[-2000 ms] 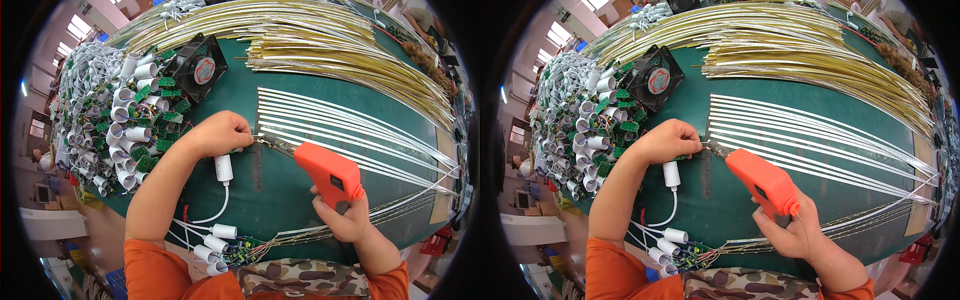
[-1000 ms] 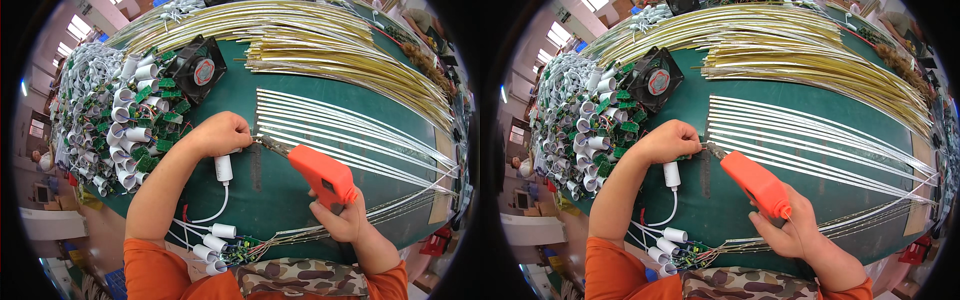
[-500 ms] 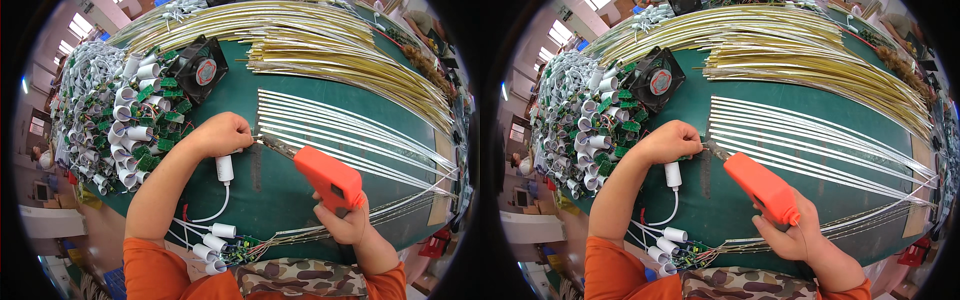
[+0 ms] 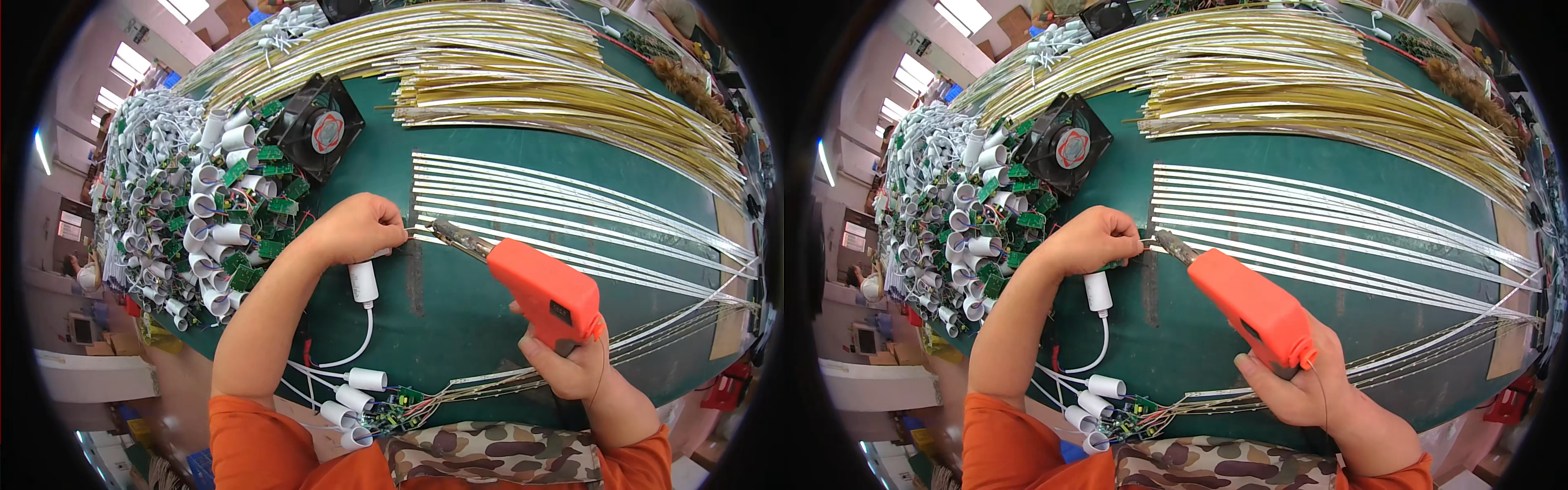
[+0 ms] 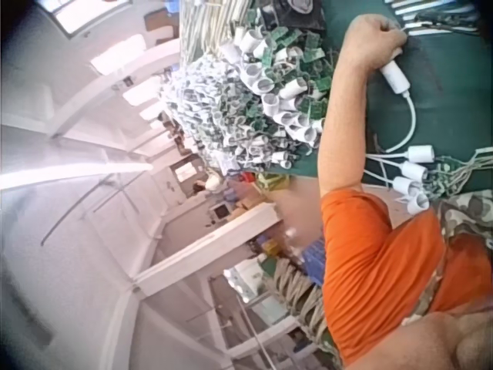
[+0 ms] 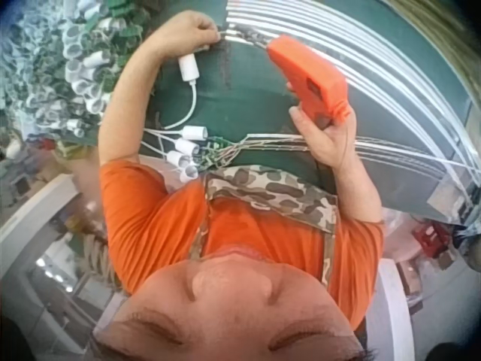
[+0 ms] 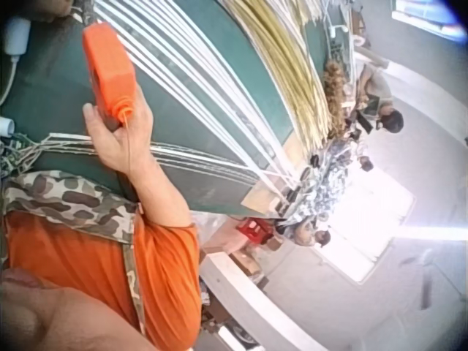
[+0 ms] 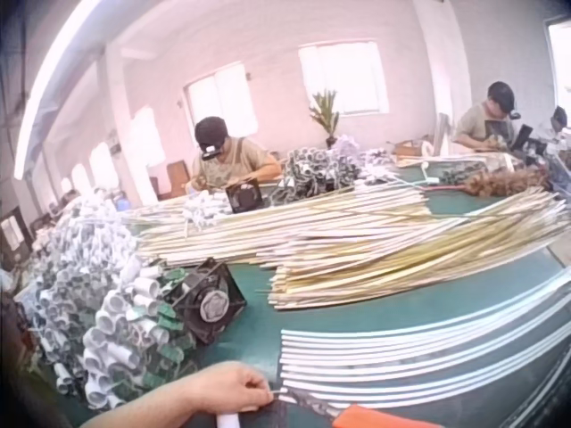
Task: The person solders wires connected to small circuit boards onto LED light strips using a soldering gun.
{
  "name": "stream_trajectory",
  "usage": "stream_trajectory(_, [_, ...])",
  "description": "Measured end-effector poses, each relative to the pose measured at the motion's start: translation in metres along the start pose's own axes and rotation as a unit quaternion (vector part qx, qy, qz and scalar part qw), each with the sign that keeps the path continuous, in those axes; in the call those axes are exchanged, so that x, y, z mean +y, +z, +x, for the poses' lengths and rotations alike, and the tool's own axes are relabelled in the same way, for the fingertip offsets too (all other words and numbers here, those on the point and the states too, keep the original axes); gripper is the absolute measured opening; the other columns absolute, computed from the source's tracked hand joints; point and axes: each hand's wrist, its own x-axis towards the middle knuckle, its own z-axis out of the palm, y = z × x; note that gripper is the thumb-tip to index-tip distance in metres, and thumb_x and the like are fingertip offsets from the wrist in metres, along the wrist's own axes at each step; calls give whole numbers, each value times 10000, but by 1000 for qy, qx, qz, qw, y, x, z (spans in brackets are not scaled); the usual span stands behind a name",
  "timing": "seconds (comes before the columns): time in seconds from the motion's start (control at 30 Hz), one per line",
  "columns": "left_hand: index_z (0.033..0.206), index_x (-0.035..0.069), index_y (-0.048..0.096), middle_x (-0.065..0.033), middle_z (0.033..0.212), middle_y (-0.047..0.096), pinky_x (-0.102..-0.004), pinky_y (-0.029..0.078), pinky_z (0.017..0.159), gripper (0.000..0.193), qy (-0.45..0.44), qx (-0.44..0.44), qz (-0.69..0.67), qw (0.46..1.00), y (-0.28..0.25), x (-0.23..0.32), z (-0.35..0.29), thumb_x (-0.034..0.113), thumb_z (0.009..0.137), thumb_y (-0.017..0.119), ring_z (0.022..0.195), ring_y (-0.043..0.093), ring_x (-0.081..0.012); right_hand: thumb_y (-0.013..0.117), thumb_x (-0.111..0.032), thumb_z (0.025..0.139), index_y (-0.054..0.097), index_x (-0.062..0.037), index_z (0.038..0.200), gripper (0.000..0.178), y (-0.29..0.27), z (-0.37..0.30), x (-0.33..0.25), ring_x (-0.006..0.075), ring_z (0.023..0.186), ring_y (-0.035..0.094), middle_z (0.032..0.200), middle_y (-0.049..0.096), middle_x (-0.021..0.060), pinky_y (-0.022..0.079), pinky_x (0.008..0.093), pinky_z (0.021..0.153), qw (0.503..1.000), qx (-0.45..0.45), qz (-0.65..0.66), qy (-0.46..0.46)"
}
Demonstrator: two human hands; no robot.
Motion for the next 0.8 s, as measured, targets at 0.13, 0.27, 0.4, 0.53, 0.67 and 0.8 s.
stream_trajectory(0.13, [790, -10, 677, -24, 684, 636, -282, 482, 625, 155, -8, 1, -4, 1000, 0, 3, -1, 128, 860, 681, 652, 595, -98, 713, -119, 817, 595, -14, 1178, 394, -3, -2, 3, 181, 696, 596, 807, 621, 56, 492, 317, 668, 1000, -8, 5, 8])
stream_trajectory(0.27, [792, -10, 673, -18, 689, 631, -281, 484, 627, 153, -7, -2, -12, 1000, 1, 0, -1, 125, 862, 682, 659, 599, -99, 714, -116, 816, 587, -12, 1168, 388, -3, -3, 6, 191, 701, 586, 801, 617, 54, 489, 322, 677, 1000, -9, 16, 3])
stream_trajectory(0.4, [820, -4, 675, -10, 701, 630, -277, 482, 627, 138, -2, -3, -21, 1000, 2, -1, -1, 125, 869, 684, 667, 597, -96, 713, -114, 818, 583, -11, 1158, 379, -4, -3, 9, 182, 691, 575, 795, 611, 50, 484, 316, 671, 1000, -5, 2, -19])
stream_trajectory(0.53, [939, 4, 678, 6, 767, 638, -264, 479, 648, 128, 6, -18, -44, 999, -3, 2, -9, 95, 860, 718, 717, 593, -81, 711, -110, 820, 577, -8, 1166, 385, -6, -4, 5, 164, 686, 565, 798, 606, 48, 480, 308, 665, 1000, -11, 25, 8])
stream_trajectory(0.67, [1007, 12, 673, 11, 841, 649, -258, 481, 685, 174, 88, -24, -43, 995, -1, -8, -13, 53, 850, 735, 775, 590, -75, 707, -101, 824, 568, -5, 1197, 410, -5, -3, 5, 148, 688, 558, 800, 605, 48, 477, 303, 662, 999, -2, 37, 11])
stream_trajectory(0.8, [1001, 11, 679, -20, 864, 661, -270, 485, 725, 168, 135, 9, -37, 990, 6, -11, -17, 30, 844, 735, 806, 599, -103, 706, -97, 825, 562, -2, 1224, 436, -4, -1, 6, 148, 704, 566, 809, 610, 51, 480, 306, 673, 999, 5, 41, 3])
